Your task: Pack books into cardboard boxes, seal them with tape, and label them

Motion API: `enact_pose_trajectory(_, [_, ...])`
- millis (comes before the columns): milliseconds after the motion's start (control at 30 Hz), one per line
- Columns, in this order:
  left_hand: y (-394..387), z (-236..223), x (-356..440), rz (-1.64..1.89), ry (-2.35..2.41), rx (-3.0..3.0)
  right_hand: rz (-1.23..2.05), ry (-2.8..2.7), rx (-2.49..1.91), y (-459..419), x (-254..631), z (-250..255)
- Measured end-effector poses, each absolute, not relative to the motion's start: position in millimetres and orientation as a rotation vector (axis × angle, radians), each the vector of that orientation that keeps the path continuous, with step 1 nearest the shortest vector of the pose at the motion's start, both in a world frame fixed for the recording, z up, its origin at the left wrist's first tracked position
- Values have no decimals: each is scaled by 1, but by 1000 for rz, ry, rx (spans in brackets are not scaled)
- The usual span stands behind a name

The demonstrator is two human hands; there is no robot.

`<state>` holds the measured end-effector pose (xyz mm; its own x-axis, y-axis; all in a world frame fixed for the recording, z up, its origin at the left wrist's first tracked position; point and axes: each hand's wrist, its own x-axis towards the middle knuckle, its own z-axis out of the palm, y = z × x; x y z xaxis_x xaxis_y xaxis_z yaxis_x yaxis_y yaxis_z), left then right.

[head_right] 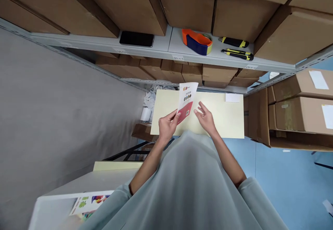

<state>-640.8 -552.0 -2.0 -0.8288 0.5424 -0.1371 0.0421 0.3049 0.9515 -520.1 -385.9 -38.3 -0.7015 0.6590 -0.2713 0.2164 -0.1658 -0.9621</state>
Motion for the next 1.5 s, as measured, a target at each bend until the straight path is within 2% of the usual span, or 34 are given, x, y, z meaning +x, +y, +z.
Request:
enact_pose_trajectory(100, [-549, 8, -625, 1448, 2208, 729, 2087, -1730, -889, -419, -525, -18])
enact_pose_trajectory(300, [-553, 3, -612, 1435, 1989, 915, 2019, -1706, -892, -424, -520, 4])
enact_pose_trajectory(500, [-569, -28, -663, 1605, 2022, 328, 2171, -1712, -912, -380, -502, -9])
enact_pose_trajectory(633, [-572, -38, -686, 1563, 1630, 181, 2216, -1638, -971, -368, -491, -18])
enact_pose_trajectory(733, [-570, -38, -683, 1577, 1564, 178, 2196, -1678, -970, -365, -489, -25])
enact_pose_trajectory(933, [-573, -39, -678, 1585, 1786, 272, 1963, -1858, -911, -359, -495, -34])
enact_pose_trajectory(1167, [-573, -28, -691, 1685, 1953, 694, 1827, -1849, -816, -361, -498, -30])
enact_pose_trajectory(1367, [-574, -31, -694, 1642, 1902, 516, 1663, -1972, -894, -359, -497, -32])
enact_pose_trajectory(1500, [-574, -31, -694, 1645, 1825, 382, 1742, -1947, -971, -356, -496, -37])
